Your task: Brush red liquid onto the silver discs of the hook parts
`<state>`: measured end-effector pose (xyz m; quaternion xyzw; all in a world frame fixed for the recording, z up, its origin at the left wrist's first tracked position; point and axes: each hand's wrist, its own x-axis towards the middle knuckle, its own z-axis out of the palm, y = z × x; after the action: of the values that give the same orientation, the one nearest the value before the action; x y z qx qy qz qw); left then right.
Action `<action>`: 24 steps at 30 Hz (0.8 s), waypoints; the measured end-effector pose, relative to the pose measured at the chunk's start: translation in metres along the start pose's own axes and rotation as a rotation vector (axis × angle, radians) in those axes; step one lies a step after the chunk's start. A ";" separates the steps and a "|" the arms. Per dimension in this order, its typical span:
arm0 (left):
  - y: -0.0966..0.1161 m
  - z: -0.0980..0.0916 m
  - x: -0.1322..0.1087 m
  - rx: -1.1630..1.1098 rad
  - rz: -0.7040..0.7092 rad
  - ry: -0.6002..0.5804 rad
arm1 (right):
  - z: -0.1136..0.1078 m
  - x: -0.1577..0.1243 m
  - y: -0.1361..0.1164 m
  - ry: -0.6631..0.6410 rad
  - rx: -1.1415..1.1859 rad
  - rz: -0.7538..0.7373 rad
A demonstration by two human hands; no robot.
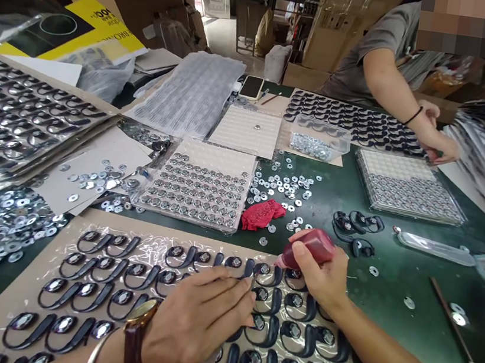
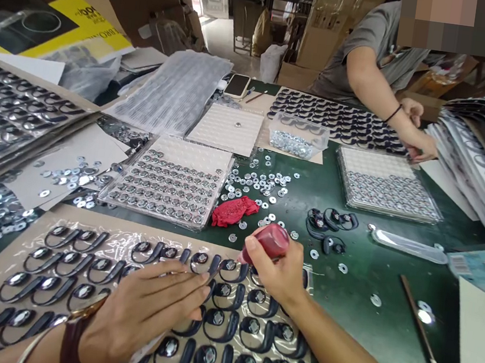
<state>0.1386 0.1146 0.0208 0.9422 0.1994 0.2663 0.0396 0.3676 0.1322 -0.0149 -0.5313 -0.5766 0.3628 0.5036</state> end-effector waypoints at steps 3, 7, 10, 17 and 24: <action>0.000 0.008 0.007 0.019 0.032 -0.016 | 0.002 -0.001 0.002 0.005 -0.115 -0.096; 0.000 0.013 0.006 0.067 0.060 -0.045 | 0.001 0.000 0.000 0.026 -0.147 -0.153; 0.005 0.015 0.003 0.127 0.095 -0.085 | 0.002 -0.001 -0.001 0.012 -0.107 -0.125; 0.022 0.022 -0.002 0.383 0.263 -0.170 | 0.004 -0.004 0.006 -0.108 -0.078 -0.015; 0.023 0.025 -0.001 0.392 0.295 -0.203 | 0.004 -0.002 0.002 -0.085 -0.177 -0.060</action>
<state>0.1584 0.0936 0.0032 0.9727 0.1028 0.1297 -0.1629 0.3637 0.1312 -0.0178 -0.5404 -0.6427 0.3175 0.4406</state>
